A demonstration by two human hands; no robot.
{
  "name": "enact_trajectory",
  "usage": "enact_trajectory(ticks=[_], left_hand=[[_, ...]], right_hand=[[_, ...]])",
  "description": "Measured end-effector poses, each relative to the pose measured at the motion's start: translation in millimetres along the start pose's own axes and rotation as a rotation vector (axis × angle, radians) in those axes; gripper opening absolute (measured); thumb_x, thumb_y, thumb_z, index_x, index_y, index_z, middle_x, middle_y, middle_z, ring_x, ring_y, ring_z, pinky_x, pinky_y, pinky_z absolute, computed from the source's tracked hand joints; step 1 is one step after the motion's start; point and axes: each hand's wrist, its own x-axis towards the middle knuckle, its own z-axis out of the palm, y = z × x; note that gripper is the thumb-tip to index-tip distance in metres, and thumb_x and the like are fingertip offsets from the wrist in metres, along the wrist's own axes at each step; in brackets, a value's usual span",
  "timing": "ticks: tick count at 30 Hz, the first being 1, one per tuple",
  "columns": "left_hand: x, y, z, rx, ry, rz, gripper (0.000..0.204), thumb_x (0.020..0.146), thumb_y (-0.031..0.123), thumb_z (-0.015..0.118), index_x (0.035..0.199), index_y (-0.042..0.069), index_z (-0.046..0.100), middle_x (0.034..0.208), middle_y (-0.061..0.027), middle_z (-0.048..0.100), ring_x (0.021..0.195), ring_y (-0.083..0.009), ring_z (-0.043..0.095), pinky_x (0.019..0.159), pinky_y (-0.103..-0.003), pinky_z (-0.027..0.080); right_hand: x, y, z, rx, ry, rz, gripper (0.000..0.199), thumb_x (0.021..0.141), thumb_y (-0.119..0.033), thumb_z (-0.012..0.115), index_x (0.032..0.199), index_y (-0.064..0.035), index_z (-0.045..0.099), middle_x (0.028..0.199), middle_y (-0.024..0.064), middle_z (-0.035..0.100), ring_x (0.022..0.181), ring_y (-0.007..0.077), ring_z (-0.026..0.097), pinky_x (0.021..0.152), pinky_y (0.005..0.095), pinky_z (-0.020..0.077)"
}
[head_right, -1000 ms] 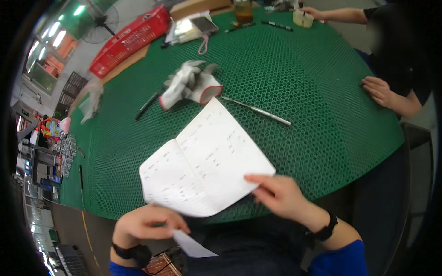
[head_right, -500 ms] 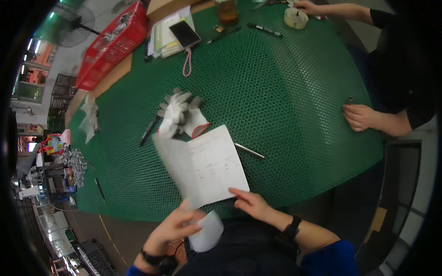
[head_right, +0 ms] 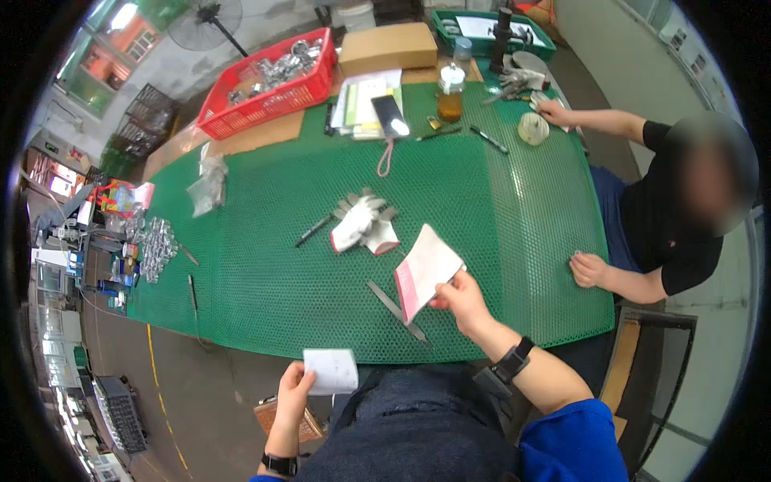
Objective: Inspecting metal engine pistons for defects using a file and recording the measurements and inspection results in a logbook.
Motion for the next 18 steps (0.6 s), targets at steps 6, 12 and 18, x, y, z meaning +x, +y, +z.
enact_trajectory(ticks=[6,12,18], left_hand=[[34,-9,-30,-0.012,0.023,-0.022,0.01,0.09,0.009,0.062,0.095,0.002,0.057,0.086,-0.0019,0.061,0.078,-0.0085,0.055,0.073,-0.025,0.045],[131,28,-23,0.341,-0.276,0.228,0.008,0.086,0.005,0.063,0.091,0.0,0.059,0.084,-0.0028,0.058,0.08,-0.0117,0.052,0.074,-0.028,0.045],[143,61,59,0.777,-0.668,0.802,0.008,0.084,0.006,0.064,0.084,0.001,0.058,0.078,-0.0094,0.056,0.074,-0.0214,0.055,0.07,-0.032,0.045]], right_hand=[[103,-110,42,0.063,0.034,-0.286,0.054,0.089,-0.013,0.06,0.137,-0.0072,0.036,0.123,0.012,0.054,0.096,0.0214,0.062,0.079,0.0347,0.0553],[90,-85,22,-0.621,0.006,-0.622,0.056,0.087,-0.02,0.065,0.137,-0.0103,0.044,0.13,0.0122,0.054,0.108,0.0229,0.059,0.09,0.0371,0.0502],[-140,48,-54,-0.787,0.262,-0.182,0.041,0.089,-0.025,0.059,0.126,-0.0071,0.057,0.099,0.01,0.068,0.083,0.021,0.064,0.076,0.0369,0.0525]])
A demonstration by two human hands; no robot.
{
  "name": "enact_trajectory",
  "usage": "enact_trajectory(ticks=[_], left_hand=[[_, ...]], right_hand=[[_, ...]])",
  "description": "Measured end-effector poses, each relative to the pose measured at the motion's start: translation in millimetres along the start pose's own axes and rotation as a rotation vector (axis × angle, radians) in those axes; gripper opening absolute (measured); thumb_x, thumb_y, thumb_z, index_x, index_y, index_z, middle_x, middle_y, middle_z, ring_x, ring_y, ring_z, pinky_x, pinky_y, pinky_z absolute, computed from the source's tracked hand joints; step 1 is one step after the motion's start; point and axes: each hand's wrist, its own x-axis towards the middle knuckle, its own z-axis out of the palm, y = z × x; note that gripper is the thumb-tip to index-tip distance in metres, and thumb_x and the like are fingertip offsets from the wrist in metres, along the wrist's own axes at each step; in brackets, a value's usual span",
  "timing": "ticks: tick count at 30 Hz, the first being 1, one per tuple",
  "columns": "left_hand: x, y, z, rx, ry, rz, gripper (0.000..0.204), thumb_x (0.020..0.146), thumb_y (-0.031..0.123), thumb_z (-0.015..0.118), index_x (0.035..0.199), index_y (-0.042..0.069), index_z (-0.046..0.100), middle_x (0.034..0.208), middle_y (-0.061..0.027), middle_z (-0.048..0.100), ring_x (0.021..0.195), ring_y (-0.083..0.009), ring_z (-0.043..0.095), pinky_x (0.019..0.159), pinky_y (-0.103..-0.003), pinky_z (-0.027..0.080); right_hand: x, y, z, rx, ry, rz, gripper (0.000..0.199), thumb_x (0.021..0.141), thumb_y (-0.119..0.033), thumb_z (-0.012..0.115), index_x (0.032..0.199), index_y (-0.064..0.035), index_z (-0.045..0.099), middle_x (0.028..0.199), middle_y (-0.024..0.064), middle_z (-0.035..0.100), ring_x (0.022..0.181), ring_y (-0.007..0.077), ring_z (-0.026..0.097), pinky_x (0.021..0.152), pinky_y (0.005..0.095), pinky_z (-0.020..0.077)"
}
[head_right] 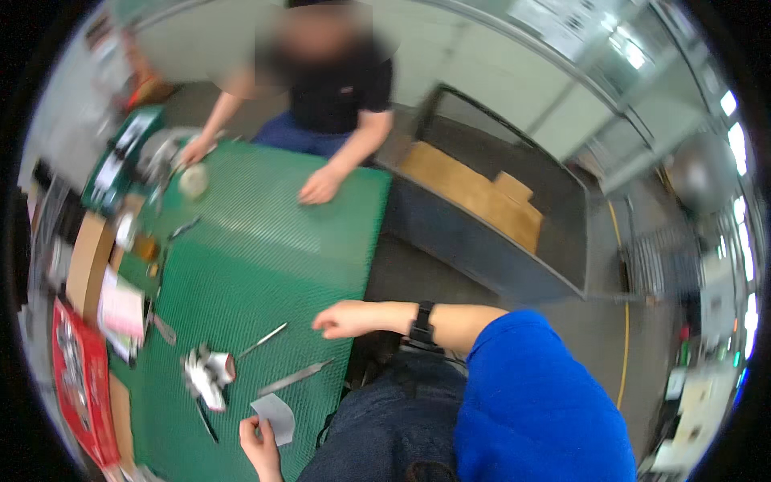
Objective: Inspecting metal engine pistons for defects using a file and recording the measurements and inspection results in a logbook.
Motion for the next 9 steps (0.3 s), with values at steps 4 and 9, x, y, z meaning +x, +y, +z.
enact_trajectory(ticks=[4,9], left_hand=[[22,42,59,0.174,-0.204,0.306,0.011,0.079,0.005,0.066,0.085,0.0,0.057,0.081,-0.014,0.056,0.077,-0.0296,0.057,0.071,-0.042,0.046],[49,80,167,0.475,-0.541,0.591,0.018,0.075,0.01,0.072,0.086,0.003,0.06,0.086,-0.0155,0.059,0.085,-0.0315,0.061,0.076,-0.045,0.046]], right_hand=[[-190,57,-11,0.465,0.406,0.546,0.048,0.092,-0.021,0.056,0.138,-0.0125,0.046,0.099,0.0073,0.066,0.082,0.0146,0.065,0.07,0.0303,0.0543],[-420,148,-1,0.851,0.998,0.718,0.083,0.094,-0.015,0.057,0.154,-0.0194,0.001,0.109,0.0148,0.065,0.084,0.0188,0.068,0.068,0.0286,0.0574]])
